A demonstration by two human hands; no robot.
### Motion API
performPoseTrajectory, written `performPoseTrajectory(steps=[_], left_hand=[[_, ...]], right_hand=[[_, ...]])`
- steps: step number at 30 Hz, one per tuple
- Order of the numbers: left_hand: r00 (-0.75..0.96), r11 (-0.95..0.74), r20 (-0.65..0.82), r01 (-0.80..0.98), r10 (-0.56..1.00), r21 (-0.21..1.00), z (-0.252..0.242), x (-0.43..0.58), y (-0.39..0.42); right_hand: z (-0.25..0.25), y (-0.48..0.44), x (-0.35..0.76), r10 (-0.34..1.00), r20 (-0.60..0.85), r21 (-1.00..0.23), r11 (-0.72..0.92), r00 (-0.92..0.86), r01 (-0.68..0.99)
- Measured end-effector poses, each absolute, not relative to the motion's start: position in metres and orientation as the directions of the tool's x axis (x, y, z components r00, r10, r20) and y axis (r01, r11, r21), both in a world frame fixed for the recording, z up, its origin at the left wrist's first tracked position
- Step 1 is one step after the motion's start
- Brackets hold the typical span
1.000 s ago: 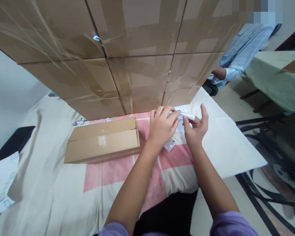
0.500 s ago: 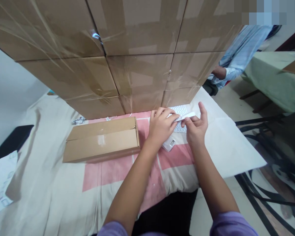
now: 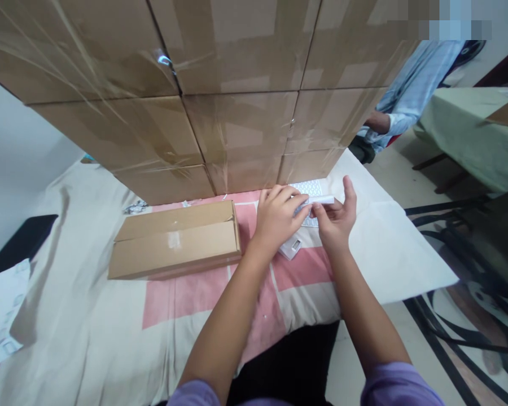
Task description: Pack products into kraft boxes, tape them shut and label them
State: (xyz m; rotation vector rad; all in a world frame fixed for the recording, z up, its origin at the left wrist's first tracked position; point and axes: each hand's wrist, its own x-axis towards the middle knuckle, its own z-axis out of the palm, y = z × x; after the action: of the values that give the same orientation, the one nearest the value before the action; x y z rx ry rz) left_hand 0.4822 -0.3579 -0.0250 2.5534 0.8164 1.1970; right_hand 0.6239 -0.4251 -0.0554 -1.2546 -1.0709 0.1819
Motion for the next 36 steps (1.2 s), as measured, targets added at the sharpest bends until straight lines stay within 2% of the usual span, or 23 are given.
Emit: performPoseTrajectory(steps=[6,14,23,27,36], left_hand=[[0.540,-0.841,0.645,0.368,0.541,0.397,-0.024,0.482,-0.358],[0.538,-0.835,0.639,0.366,0.550,0.411,-0.021,0.482,-0.360],[0.464,-0.709,0.553,0.289,0.692,0.644,-0.022,0.484,-0.358],[0.432,-0.678,0.540,0.288,0.722,0.676,-0.024,0.485,-0.356],[0.329,-0.612,0.529,0.252,0.782,0.749,-0.027,0.485,-0.352]], right_hand=[[-0.056,-0.425,0.627,0.642,0.556,-0.829,0.391,0.527,0.399],[-0.064,-0.424,0.626,0.589,0.644,-0.758,0.405,0.489,0.511],[-0.068,-0.424,0.629,0.598,0.676,-0.717,0.401,0.430,0.570],[-0.064,-0.424,0.629,0.576,0.708,-0.688,0.432,0.409,0.582],[-0.065,-0.427,0.633,0.607,0.668,-0.733,0.439,0.430,0.519]])
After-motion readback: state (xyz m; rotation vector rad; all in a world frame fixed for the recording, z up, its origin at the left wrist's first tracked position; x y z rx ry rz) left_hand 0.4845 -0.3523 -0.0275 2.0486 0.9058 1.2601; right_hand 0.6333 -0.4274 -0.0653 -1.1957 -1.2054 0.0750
